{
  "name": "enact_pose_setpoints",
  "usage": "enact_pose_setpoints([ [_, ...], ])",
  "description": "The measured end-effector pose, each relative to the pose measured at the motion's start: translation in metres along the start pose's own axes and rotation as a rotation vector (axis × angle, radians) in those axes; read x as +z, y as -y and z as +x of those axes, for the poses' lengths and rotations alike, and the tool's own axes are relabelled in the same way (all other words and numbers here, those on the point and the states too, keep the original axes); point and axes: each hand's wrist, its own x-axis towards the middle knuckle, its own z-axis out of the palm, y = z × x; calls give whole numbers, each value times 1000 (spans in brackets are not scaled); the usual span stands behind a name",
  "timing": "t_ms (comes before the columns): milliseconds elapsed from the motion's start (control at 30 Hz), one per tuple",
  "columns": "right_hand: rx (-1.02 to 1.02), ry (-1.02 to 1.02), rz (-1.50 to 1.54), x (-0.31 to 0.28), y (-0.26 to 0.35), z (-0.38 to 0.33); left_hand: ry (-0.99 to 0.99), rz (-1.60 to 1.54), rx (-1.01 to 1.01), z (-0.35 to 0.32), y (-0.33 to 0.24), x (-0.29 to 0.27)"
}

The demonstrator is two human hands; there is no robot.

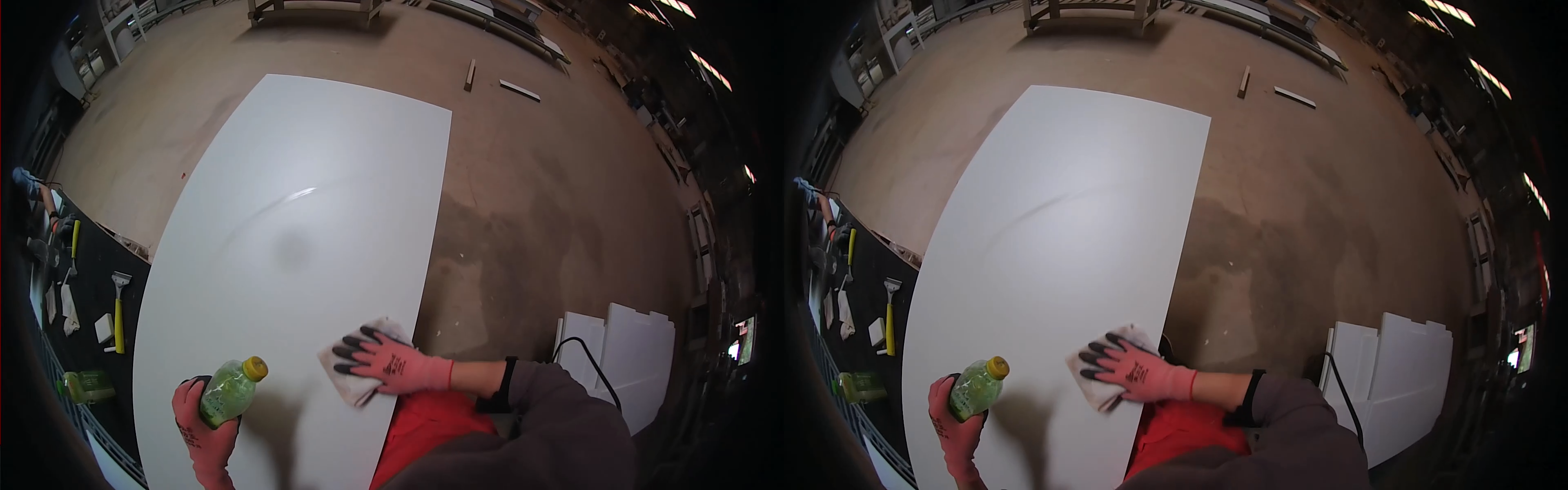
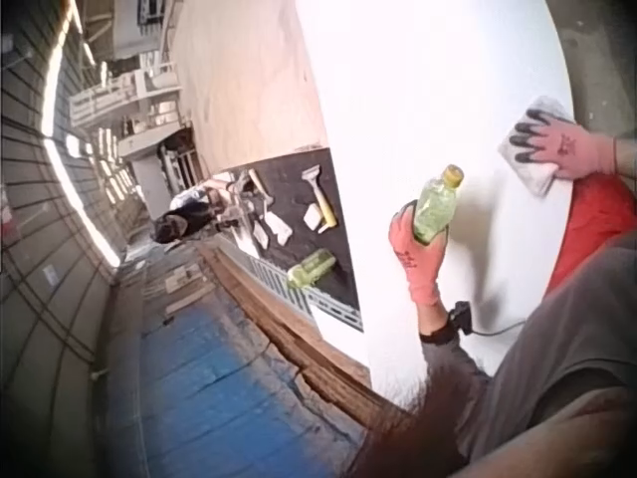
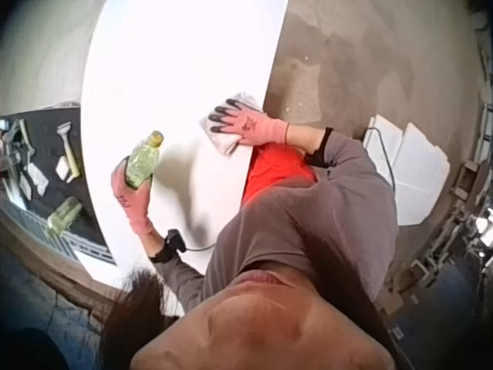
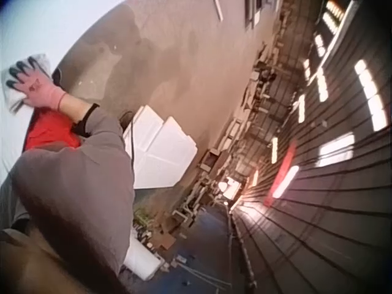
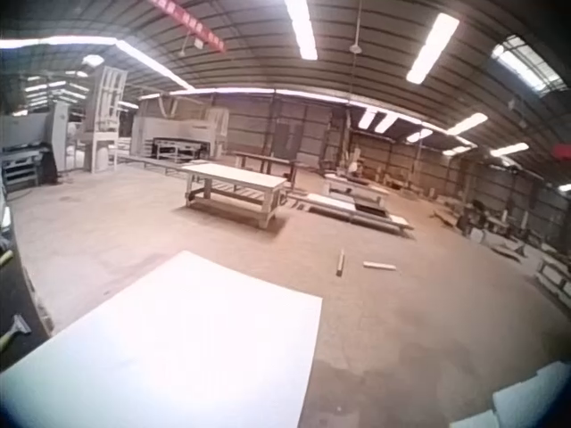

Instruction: The recorder is cleaning large white furniture boards using a cloth and liquid cleaner in a workshop.

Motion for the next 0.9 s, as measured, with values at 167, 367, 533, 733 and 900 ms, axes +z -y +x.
enact_pose_setpoints([
  [167,378,-316,-275,-78,-171,-5,79,81,58,56,-66,55],
  [367,746,-406,-324,-160,-388,9,153,232,145,162,-146,132],
  [533,697,-480,-355,-201,-489,6,237,290,71,265,-205,197],
  [733,403,-265,-334,-225,-468,-9,319,613,-6,320,-216,206],
  [900,369,-294,-333,-229,-495,4,288,650,-53,315,-187,189],
])
